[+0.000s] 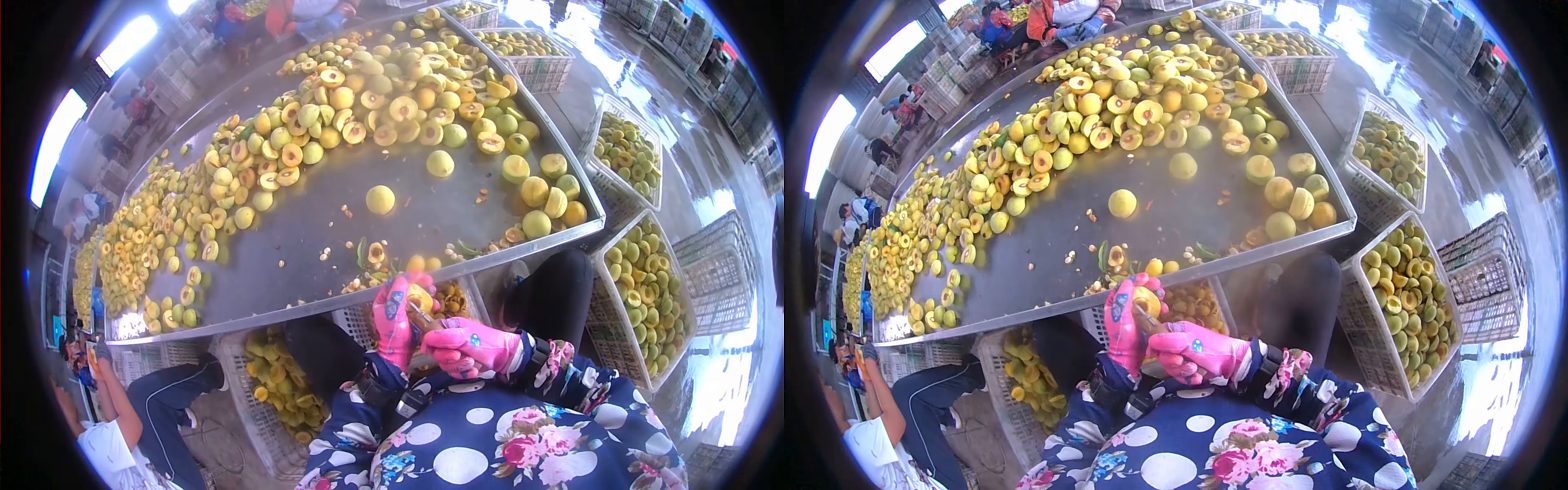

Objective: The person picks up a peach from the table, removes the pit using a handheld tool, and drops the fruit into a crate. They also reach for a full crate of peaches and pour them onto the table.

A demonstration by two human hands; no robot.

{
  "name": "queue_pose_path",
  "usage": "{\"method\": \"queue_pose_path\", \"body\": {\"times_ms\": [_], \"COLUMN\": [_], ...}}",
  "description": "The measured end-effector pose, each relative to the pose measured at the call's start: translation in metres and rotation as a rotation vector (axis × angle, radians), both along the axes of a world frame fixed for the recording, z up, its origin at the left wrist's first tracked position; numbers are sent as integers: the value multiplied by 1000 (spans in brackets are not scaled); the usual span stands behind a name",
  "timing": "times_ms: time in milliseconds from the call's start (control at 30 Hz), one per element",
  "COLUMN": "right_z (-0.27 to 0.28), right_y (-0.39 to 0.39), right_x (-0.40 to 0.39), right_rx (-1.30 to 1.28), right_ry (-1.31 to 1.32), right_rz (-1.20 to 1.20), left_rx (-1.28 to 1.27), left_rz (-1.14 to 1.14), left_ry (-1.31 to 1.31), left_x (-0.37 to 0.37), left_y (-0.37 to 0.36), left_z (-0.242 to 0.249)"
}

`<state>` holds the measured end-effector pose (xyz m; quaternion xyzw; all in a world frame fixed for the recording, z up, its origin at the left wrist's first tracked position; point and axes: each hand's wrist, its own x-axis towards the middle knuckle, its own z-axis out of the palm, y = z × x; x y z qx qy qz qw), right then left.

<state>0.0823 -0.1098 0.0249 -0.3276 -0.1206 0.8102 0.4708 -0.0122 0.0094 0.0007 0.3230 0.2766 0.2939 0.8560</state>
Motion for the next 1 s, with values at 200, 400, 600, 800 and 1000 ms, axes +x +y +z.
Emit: {"method": "queue_pose_path", "body": {"times_ms": [200,400,600,800,1000], "right_z": [8,-79,-70,-51,-23], "right_y": [-7,-15,-1,-11,-21], "right_x": [10,14,21,31,45], "right_rx": [224,149,131,135,-22], "right_ry": [80,-1206,-1262,-1311,-795], "right_rz": [-4,416,410,332,-19], "left_rx": [-116,629,1216,1649,232], "left_rz": [235,517,251,-94,-393], "left_ry": [23,712,1031,1069,183], "left_x": [-19,-180,-100,93,86], "left_y": [11,111,141,163,170], "left_z": [8,-10,32,3,-20]}}
